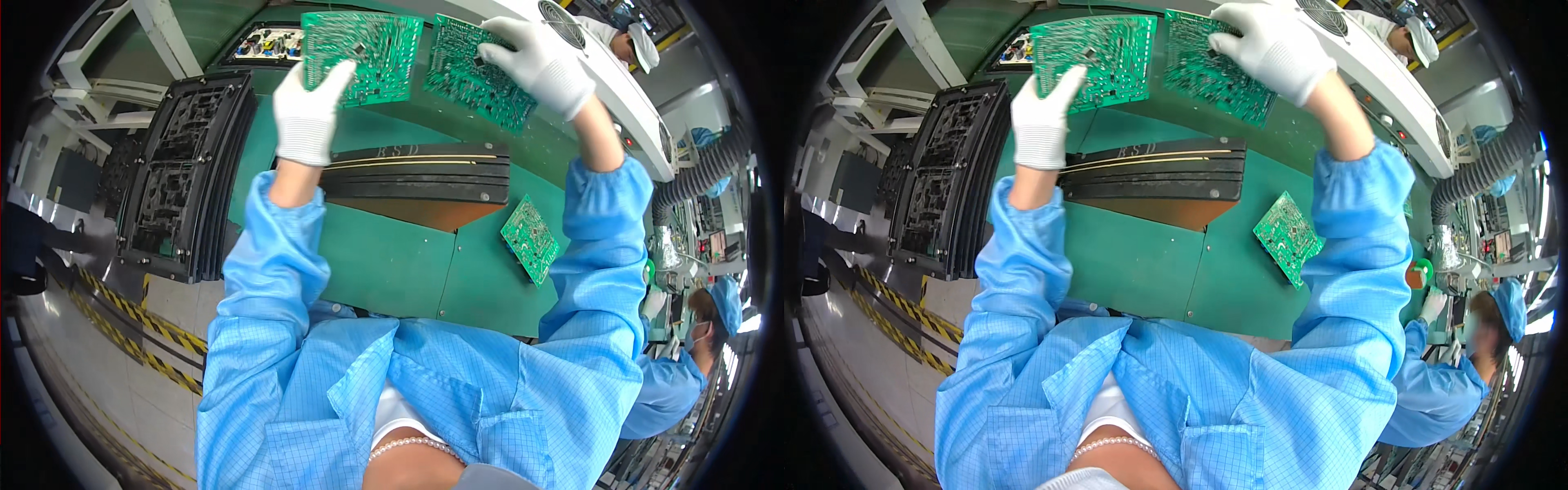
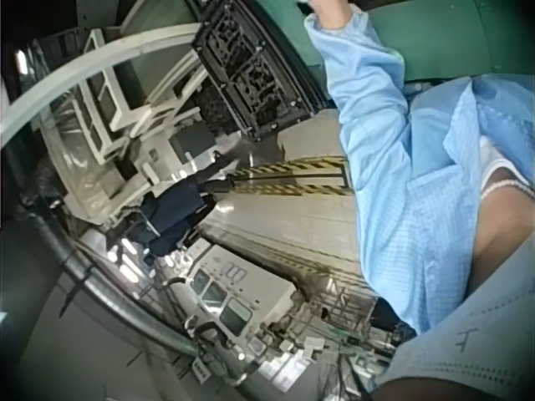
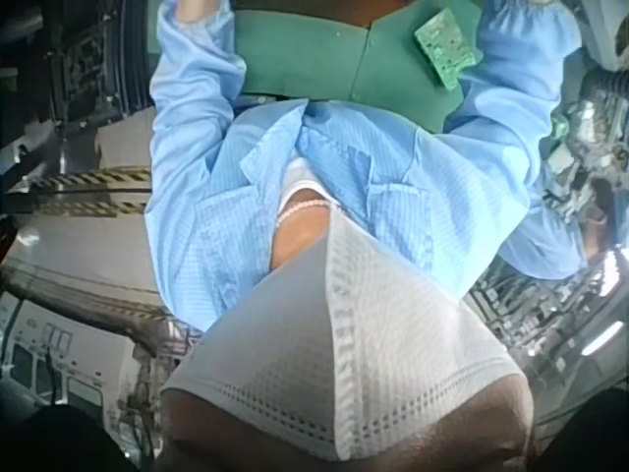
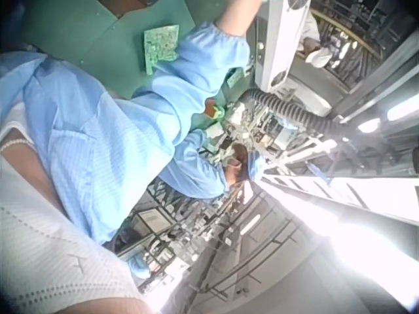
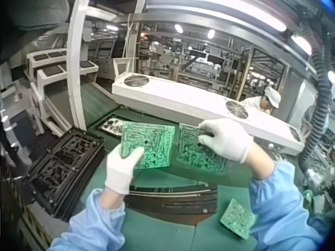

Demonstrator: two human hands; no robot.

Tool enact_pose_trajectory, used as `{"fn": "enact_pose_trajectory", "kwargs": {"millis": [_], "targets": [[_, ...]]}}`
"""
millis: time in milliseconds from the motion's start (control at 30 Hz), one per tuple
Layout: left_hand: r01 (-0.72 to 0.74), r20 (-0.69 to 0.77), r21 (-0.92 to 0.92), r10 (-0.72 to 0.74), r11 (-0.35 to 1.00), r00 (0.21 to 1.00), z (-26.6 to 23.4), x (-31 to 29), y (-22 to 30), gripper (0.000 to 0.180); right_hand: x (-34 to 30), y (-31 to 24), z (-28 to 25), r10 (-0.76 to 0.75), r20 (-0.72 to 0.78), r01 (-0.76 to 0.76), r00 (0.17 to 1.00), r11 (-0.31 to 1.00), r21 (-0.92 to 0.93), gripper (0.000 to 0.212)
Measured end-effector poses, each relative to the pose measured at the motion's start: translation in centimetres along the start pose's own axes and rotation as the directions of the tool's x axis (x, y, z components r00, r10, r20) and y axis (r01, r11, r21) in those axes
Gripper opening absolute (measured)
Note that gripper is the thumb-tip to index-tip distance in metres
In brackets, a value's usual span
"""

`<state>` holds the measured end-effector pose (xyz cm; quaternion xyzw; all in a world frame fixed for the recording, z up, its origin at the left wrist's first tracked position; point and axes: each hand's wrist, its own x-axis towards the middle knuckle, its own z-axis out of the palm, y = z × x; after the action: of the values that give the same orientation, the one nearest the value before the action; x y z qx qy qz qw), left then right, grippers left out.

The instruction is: Organizing and inspecting printed circuit boards on an electronics assembly line.

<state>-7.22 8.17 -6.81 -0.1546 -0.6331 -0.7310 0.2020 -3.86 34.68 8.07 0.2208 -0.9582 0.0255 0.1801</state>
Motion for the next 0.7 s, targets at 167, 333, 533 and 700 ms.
{"fn": "enact_pose_trajectory", "kwargs": {"millis": [167,333,533,700], "targets": [[0.378,-0.054,-0.320,-0.415,0.869,0.908,-0.5,0.5,-4.2,0.032,0.9,6.9,7.1,0.082,-0.191,-0.100,0.978,0.991,-0.085,0.034],[0.554,0.206,-0.559,-0.544,0.617,0.814,-1.6,-0.2,-6.3,0.037,-0.4,19.0,15.5,0.548,0.173,-0.574,0.818,0.761,0.302,0.038],[0.644,0.284,-0.600,-0.626,0.475,0.726,-1.1,-0.5,-7.4,0.035,-5.2,26.1,23.0,0.921,0.094,-0.731,0.377,0.234,0.641,0.052],[0.655,0.222,-0.545,-0.664,0.523,0.714,-1.1,-0.3,-7.3,0.037,-2.8,22.2,19.5,0.865,-0.041,-0.847,0.501,0.480,-0.227,0.059]]}}
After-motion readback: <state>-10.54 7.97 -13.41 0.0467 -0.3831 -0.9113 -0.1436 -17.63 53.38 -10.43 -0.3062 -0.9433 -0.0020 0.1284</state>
